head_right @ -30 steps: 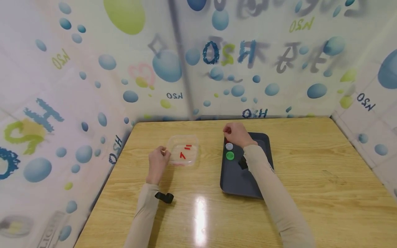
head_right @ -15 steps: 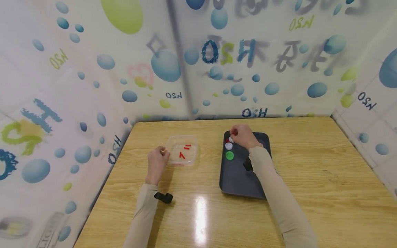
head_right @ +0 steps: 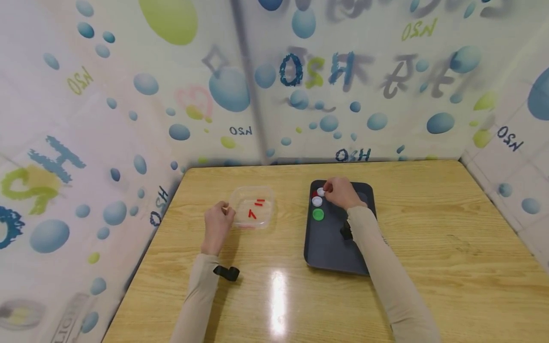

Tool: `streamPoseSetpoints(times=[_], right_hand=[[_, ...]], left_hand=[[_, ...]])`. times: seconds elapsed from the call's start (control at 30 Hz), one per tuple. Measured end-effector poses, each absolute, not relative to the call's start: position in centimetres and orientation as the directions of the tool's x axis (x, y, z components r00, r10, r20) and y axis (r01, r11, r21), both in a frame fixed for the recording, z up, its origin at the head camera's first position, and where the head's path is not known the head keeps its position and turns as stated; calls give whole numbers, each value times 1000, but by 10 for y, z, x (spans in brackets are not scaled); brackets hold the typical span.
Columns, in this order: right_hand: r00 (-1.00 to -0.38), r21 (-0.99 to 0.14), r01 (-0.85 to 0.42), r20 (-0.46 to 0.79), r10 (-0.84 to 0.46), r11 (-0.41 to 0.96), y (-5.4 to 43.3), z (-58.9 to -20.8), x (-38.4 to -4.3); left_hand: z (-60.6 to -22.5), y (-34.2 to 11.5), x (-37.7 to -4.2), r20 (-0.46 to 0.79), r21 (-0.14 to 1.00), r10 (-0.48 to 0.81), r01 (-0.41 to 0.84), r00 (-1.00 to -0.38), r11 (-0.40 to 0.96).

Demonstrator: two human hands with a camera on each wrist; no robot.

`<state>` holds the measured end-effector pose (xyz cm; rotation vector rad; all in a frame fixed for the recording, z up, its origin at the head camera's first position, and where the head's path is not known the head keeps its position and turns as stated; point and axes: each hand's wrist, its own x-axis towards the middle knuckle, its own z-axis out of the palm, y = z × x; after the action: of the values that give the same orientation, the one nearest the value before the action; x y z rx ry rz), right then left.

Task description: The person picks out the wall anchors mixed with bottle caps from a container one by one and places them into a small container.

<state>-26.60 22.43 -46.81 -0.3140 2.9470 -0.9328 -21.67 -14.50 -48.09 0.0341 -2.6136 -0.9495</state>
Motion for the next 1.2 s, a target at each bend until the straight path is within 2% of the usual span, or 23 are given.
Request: streamPoseSetpoints(times=[0.27,0.53,0.87,1.2], right_hand=[[-985,-520,-143,-3,-170,842,225,-468,-265],[-987,-405,-137,-17,-158,904,218,-474,-269],[-987,-404,-147,1,-160,903,215,-478,-269],[-991,-408,-101,-42,-129,907,212,-478,-272]], left_hand=[[-481,-147,-217,333,625,-142,106,-932,773],[-483,-146,-217,328,630,-140,106,-934,769],[-481,-143,-217,289,634,-147,74,-946,769],[-479,-145,-217,280,642,-152,67,-948,764]])
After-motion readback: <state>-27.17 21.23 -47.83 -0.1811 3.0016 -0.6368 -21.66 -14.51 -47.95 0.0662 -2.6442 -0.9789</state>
